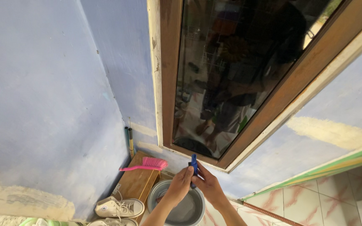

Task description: The person washes a cloth in a bucket of water and then uses it to wipe down a glass window pane.

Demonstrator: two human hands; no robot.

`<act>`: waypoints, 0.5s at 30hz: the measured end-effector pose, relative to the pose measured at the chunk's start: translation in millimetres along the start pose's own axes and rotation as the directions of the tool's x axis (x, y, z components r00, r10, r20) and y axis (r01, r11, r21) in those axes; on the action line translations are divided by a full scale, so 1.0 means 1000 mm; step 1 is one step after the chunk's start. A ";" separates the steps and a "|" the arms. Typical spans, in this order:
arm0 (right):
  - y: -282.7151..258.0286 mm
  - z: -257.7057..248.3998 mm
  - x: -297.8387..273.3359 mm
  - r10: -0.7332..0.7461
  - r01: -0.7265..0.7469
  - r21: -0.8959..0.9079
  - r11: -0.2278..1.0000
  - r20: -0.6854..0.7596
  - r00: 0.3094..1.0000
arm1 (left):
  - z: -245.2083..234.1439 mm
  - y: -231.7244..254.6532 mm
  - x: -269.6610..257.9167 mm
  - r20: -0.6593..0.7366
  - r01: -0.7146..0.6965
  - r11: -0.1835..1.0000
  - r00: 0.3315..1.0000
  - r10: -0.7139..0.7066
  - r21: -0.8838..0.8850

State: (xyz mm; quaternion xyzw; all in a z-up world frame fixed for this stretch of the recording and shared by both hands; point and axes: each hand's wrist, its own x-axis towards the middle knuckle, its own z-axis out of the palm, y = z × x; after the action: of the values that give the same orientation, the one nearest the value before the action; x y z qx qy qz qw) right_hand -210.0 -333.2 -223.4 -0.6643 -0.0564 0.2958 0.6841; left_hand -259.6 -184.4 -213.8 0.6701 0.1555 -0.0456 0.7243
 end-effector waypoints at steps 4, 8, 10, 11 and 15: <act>0.022 0.012 -0.004 -0.065 0.048 -0.132 0.990 -0.131 0.989 | -0.015 -0.014 -0.013 0.039 -0.030 0.998 0.999 0.032 -0.063; 0.048 0.012 0.001 -0.033 0.070 0.235 0.969 -0.158 0.987 | -0.033 -0.019 -0.020 -0.096 -0.007 1.000 0.995 0.008 0.014; 0.049 0.003 -0.003 -0.044 0.093 0.435 0.896 -0.122 0.992 | -0.043 -0.010 -0.019 -0.145 -0.002 0.998 0.989 -0.008 -0.068; 0.050 0.002 -0.003 -0.053 0.108 0.334 0.936 -0.172 0.984 | -0.047 -0.004 -0.020 -0.072 0.020 0.981 0.997 -0.035 -0.193; 0.049 -0.011 0.004 -0.081 0.090 0.262 0.961 -0.044 0.996 | -0.052 0.023 -0.022 0.126 0.205 0.851 0.978 -0.164 -0.484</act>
State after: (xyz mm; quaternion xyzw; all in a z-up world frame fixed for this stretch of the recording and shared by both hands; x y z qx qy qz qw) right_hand -217.9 -343.4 -272.3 -0.5690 -0.0339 0.2598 0.7795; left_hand -282.1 -134.3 -188.0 0.4421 0.1966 -0.1005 0.8694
